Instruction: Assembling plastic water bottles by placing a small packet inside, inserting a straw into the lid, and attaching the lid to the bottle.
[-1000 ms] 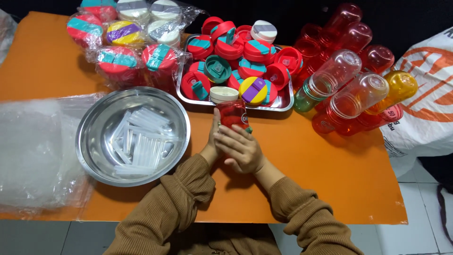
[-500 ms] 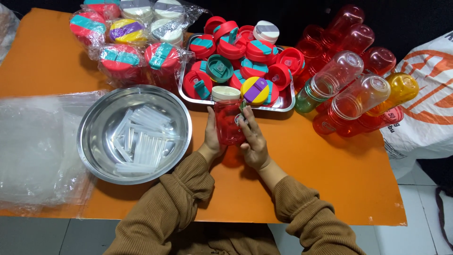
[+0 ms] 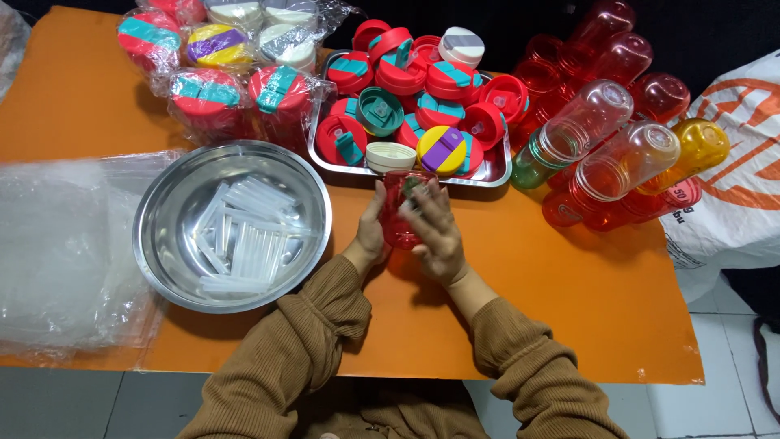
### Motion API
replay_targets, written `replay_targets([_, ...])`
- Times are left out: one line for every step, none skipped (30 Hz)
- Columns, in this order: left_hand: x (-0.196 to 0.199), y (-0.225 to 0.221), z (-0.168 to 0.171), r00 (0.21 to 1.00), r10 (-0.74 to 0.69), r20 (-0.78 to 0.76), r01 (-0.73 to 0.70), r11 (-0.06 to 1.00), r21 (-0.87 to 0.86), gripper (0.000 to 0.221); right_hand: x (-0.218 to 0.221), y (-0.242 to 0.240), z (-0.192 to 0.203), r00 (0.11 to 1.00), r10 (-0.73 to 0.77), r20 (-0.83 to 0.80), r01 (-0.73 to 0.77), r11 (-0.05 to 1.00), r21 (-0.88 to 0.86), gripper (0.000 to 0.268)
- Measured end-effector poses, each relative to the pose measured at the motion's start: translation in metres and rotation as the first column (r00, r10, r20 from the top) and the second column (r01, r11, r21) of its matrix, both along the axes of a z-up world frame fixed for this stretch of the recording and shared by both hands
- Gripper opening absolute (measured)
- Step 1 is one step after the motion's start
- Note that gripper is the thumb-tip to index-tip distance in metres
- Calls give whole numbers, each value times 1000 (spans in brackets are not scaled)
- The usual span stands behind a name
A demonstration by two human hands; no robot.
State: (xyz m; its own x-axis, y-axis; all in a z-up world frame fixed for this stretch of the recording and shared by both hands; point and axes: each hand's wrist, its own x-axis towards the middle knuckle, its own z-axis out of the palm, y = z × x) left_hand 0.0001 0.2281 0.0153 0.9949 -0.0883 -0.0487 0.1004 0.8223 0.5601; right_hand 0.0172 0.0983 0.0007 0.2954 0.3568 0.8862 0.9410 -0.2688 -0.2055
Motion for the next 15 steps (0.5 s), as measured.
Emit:
replay_targets([2, 3, 1, 1000, -2, -1, 2, 1000, 1, 62, -1, 0, 3, 1000, -2, -1, 2, 1000, 1, 67])
replay_targets([5, 5, 3, 999, -6, -36, 3, 997, -82, 62, -3, -1, 7, 993, 29, -111, -25, 999, 43, 68])
replay_targets([8, 8, 5, 998, -11, -69, -1, 987, -163, 62, -3, -1, 11, 974, 66, -216, -48, 995, 87, 70])
replay_targets([10, 9, 3, 998, -11, -67, -1, 987, -163, 62, -7, 1, 12, 975, 66, -214, -48, 995, 88, 70])
replay_targets([12, 9, 1, 998, 0, -58, -12, 978, -207, 63, -13, 3, 12, 969, 99, -225, -80, 993, 89, 72])
replay_targets([14, 9, -1, 999, 11, -50, -23, 968, -251, 64, -18, 4, 13, 963, 131, -235, -112, 990, 90, 74])
replay_targets([19, 8, -21, 999, 14, -50, -27, 967, -252, 64, -20, 7, 16, 963, 134, -235, -116, 989, 90, 74])
replay_targets([25, 8, -41, 997, 69, -38, -76, 966, -248, 62, -22, 9, 19, 983, 130, -131, -127, 991, 35, 72])
replay_targets([31, 7, -61, 993, 118, -27, -121, 962, -245, 60, -25, 10, 21, 992, 125, -26, -126, 992, -20, 70])
replay_targets([18, 5, -36, 993, 116, -27, -119, 962, -246, 60, -27, 13, 19, 992, 124, -26, -124, 992, -20, 70])
replay_targets([5, 3, -11, 999, 14, -32, -21, 973, -229, 64, -30, 15, 16, 995, 75, 65, -69, 993, -96, 60])
replay_targets([-9, 1, 13, 995, -88, -39, 78, 974, -212, 68, -33, 18, 14, 987, 33, 159, -6, 986, -166, 50])
replay_targets([-1, 3, -1, 995, -87, -39, 77, 974, -212, 68, -30, 18, 13, 987, 34, 159, -7, 986, -166, 50])
replay_targets([6, 4, -15, 992, -123, 11, 123, 976, -181, 61, -27, 17, 12, 987, -2, 158, 30, 984, -175, 47])
replay_targets([11, 4, -30, 986, -159, 56, 165, 975, -150, 61, -26, 16, 10, 987, -36, 155, 65, 980, -186, 46])
